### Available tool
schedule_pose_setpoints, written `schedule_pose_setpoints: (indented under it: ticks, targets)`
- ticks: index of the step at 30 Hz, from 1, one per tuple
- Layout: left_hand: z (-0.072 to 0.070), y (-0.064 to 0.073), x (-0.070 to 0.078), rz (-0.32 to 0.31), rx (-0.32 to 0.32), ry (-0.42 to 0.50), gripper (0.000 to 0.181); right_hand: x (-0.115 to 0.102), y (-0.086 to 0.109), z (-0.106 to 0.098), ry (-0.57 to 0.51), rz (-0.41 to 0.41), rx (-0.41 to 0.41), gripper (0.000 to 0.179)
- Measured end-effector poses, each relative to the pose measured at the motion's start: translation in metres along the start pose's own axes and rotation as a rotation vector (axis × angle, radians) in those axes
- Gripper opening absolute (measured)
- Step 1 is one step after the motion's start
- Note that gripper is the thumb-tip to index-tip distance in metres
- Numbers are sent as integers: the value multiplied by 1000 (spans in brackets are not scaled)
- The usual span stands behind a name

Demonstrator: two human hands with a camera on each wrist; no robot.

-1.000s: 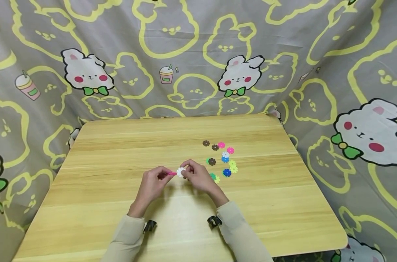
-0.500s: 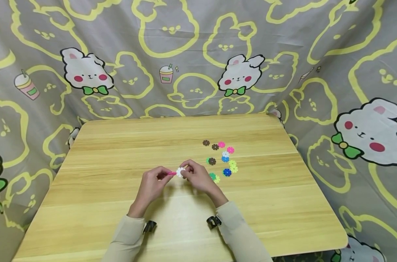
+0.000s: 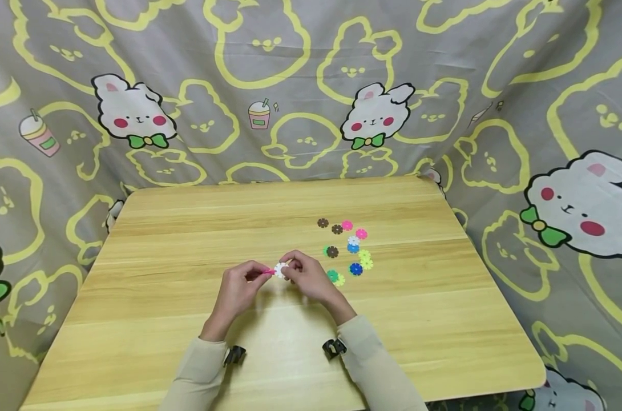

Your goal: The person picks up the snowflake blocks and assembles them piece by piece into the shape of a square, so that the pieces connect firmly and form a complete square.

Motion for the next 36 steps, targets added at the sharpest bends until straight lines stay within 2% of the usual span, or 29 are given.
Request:
schedule_pose_setpoints:
  ticks: [17,26,36]
  targets:
    - [-3,1,4,85,43,-100,6,5,-4,3,-58,19,98,17]
    - [0,2,2,60,55,-106,4,7,-3,9,-78,30,148,19]
    - [3,1,3,83,74,-110,5,10,-3,7,-87,40,156,21]
Point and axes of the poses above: each hand's wrist, its own y-axis away from the middle knuckle, its own z-axis out of the palm, x = y × z, the point moved 6 cm from there along -y, towards the middle knuckle, and after that the axes turned 10 degrees about -x, right-handed, at the moved point
